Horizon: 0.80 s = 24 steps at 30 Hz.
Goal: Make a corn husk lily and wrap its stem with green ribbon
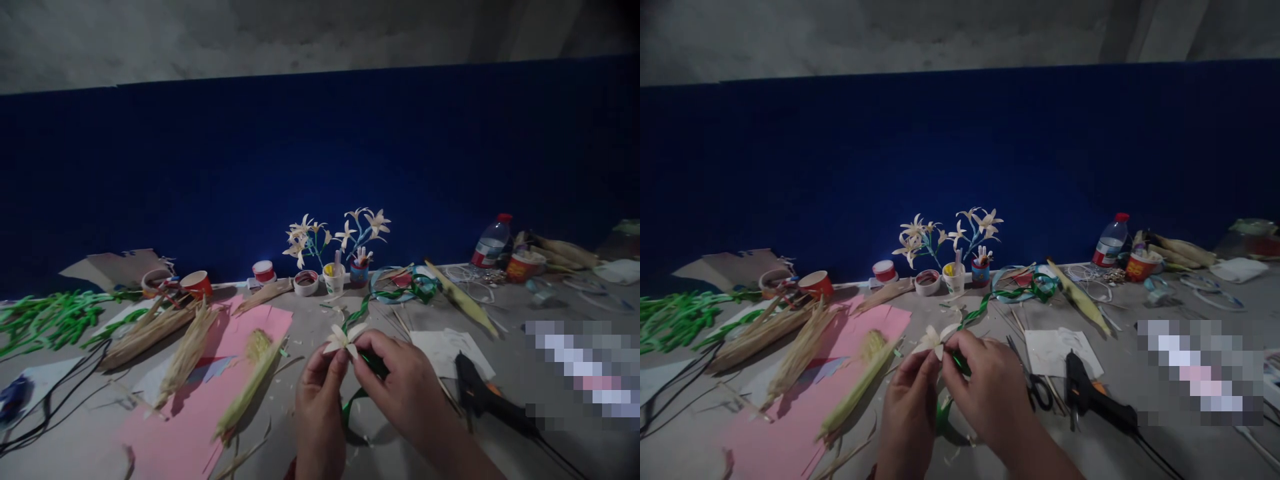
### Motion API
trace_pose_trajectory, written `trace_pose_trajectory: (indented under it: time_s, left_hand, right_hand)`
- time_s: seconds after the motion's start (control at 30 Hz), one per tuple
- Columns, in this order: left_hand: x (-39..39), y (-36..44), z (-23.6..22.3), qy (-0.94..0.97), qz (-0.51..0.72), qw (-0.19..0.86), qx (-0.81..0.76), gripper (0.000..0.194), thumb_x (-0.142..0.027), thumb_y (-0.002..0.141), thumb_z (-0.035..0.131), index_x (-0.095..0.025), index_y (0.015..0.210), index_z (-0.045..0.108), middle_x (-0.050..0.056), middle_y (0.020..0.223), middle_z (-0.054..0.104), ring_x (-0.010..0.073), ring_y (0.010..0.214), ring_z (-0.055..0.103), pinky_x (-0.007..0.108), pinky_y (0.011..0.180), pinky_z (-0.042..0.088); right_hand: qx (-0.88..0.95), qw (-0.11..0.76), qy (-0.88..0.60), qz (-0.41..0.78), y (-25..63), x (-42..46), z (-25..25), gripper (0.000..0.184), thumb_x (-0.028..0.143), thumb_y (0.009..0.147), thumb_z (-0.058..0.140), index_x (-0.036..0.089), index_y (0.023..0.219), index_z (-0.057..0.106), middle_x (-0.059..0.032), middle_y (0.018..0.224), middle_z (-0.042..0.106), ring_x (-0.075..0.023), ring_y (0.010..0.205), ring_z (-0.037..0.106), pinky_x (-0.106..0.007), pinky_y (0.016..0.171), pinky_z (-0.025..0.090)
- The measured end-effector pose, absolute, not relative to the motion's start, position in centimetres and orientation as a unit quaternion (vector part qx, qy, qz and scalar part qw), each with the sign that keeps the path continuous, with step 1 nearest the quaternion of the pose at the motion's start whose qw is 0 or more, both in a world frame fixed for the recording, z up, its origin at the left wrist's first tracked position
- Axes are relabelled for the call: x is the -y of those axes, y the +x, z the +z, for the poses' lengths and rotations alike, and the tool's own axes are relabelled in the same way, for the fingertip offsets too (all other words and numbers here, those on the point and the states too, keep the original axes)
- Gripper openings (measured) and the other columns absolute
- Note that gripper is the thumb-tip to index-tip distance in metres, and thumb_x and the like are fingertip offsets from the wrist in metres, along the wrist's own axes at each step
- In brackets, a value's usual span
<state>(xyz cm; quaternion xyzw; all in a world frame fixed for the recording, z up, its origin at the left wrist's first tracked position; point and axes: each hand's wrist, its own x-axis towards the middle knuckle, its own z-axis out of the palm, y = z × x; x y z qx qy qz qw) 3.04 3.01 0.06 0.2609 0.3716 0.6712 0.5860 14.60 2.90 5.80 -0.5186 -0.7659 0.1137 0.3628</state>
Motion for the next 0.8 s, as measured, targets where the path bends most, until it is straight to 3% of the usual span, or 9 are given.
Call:
trace_pose_trajectory:
  time_s: [0.17, 0.33, 0.57, 0.8]
  left_hand:
    - [-2.8, 3.3, 0.0, 0.244, 0.674, 0.595, -0.362, 0.020, -0.029, 0.071, 0.079, -0.017, 0.084, 0.070, 0.002, 0.086, 0.076, 0.0156, 0.086, 0.064, 0.026, 0.084, 0.046]
    - [-2.7, 3.5, 0.1, 0.201, 0.690, 0.605, -0.343, 0.022, -0.028, 0.065, 0.083, -0.017, 0.079, 0.070, 0.000, 0.076, 0.075, 0.0138, 0.078, 0.066, 0.022, 0.077, 0.048]
    - [-2.7, 3.9, -0.1, 0.087, 0.703, 0.625, -0.327, 0.028, -0.019, 0.055, 0.088, -0.018, 0.076, 0.069, 0.001, 0.075, 0.076, 0.0128, 0.076, 0.069, 0.020, 0.075, 0.052]
    - [-2.5, 3.6, 0.7, 0.075, 0.696, 0.653, -0.290, 0.025, -0.016, 0.052, 0.089, -0.019, 0.071, 0.072, 0.002, 0.075, 0.077, 0.0135, 0.074, 0.071, 0.021, 0.074, 0.055]
  right_hand:
    - [0.756, 0.377, -0.519, 0.130, 14.4, -3.0, 5.0, 0.008, 0.023, 0.087, 0.052, 0.022, 0.081, 0.057, -0.0023, 0.070, 0.068, -0.0184, 0.061, 0.063, -0.027, 0.058, 0.041]
    - [0.734, 0.402, -0.522, 0.162, 14.4, -3.2, 4.5, 0.006, 0.024, 0.085, 0.055, 0.022, 0.079, 0.058, -0.0016, 0.072, 0.070, -0.0198, 0.066, 0.065, -0.028, 0.062, 0.042]
    - [0.681, 0.450, -0.473, 0.333, 14.7, -3.8, 3.9, 0.005, 0.024, 0.083, 0.060, 0.022, 0.083, 0.064, -0.0026, 0.082, 0.073, -0.0208, 0.079, 0.067, -0.028, 0.071, 0.048]
    - [0.643, 0.462, -0.452, 0.411, 14.8, -4.4, 3.4, 0.008, 0.025, 0.079, 0.064, 0.019, 0.084, 0.067, -0.0033, 0.083, 0.075, -0.0199, 0.081, 0.069, -0.028, 0.073, 0.053]
